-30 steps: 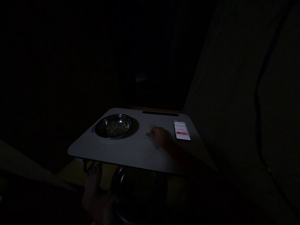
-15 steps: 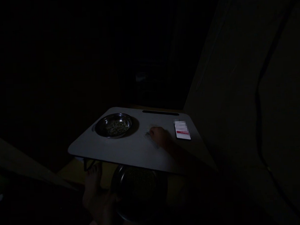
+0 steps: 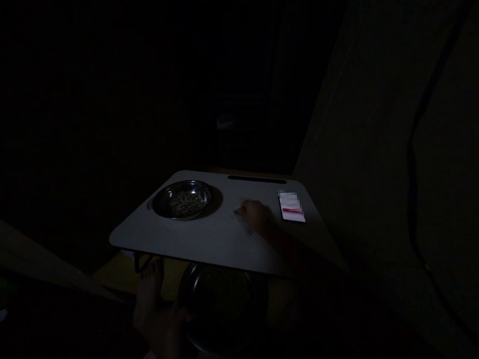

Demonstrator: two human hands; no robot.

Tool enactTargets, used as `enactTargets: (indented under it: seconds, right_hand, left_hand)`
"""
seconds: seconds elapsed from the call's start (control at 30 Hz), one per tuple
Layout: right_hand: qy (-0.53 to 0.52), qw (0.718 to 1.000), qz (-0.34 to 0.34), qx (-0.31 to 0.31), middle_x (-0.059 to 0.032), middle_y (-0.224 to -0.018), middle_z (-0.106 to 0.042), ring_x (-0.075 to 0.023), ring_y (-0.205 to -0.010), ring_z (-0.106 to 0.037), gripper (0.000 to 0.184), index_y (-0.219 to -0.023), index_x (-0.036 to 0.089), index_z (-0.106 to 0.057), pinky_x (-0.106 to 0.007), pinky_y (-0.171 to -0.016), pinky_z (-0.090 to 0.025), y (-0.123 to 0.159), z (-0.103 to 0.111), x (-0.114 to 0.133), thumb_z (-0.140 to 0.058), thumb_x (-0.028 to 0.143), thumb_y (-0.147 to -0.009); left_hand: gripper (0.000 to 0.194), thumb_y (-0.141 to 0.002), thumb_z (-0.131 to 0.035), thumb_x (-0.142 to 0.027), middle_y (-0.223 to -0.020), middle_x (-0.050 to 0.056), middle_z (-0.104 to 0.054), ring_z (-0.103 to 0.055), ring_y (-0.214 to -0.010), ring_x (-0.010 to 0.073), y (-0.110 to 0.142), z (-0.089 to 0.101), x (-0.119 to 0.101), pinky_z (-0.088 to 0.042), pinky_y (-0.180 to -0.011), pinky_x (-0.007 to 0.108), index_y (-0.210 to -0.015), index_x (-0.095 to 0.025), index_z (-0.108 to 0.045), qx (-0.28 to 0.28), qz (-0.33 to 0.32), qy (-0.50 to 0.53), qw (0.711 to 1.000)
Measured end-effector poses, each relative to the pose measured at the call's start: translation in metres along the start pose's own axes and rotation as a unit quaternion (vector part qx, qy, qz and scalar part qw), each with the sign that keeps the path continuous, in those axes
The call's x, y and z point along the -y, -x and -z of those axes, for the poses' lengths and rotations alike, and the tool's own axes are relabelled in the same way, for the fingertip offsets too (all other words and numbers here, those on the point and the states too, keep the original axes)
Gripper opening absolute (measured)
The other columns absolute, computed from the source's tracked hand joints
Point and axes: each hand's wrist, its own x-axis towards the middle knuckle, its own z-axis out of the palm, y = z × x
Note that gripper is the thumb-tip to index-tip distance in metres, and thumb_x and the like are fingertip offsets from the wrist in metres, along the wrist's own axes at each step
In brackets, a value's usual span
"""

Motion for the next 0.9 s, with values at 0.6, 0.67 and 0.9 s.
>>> enactTargets:
  seconds: [0.6, 0.67, 0.9]
  right_hand:
    - [0.028, 1.000, 0.008, -0.002, -0.0045, -0.079, -0.063, -0.0131, -0.075, -0.057, 0.021, -0.075, 0.018, -0.061, -0.020, -0.064, -0.036, -0.005, 0.001, 0.004, -0.040, 0.021, -0.075]
    - [0.029, 1.000, 0.006, 0.000, -0.0043, -0.079, -0.063, -0.0130, -0.074, -0.056, 0.022, -0.075, 0.018, -0.061, -0.020, -0.065, -0.036, -0.003, 0.002, 0.005, -0.039, 0.022, -0.076]
    - [0.021, 1.000, 0.004, -0.001, -0.0042, -0.079, -0.063, -0.0129, -0.075, -0.055, 0.021, -0.077, 0.018, -0.060, -0.020, -0.065, -0.036, 0.001, -0.002, -0.002, -0.040, 0.022, -0.076]
  left_hand:
    - [0.031, -0.073, -0.032, -0.014, -0.074, 0.008, -0.050, -0.046, -0.081, 0.0218, -0.032, -0.069, 0.200, -0.030, -0.076, 0.040, -0.094, -0.005, -0.054, 0.125, -0.061, -0.304, 0.942]
    - [0.030, -0.074, -0.033, -0.016, -0.073, 0.008, -0.050, -0.046, -0.078, 0.0208, -0.029, -0.069, 0.202, -0.031, -0.074, 0.038, -0.091, -0.006, -0.055, 0.109, -0.072, -0.282, 0.951]
    - [0.028, -0.072, -0.036, -0.016, -0.069, 0.010, -0.052, -0.049, -0.078, 0.0227, -0.034, -0.064, 0.183, -0.032, -0.075, 0.040, -0.085, -0.003, -0.057, 0.083, 0.001, -0.173, 0.981]
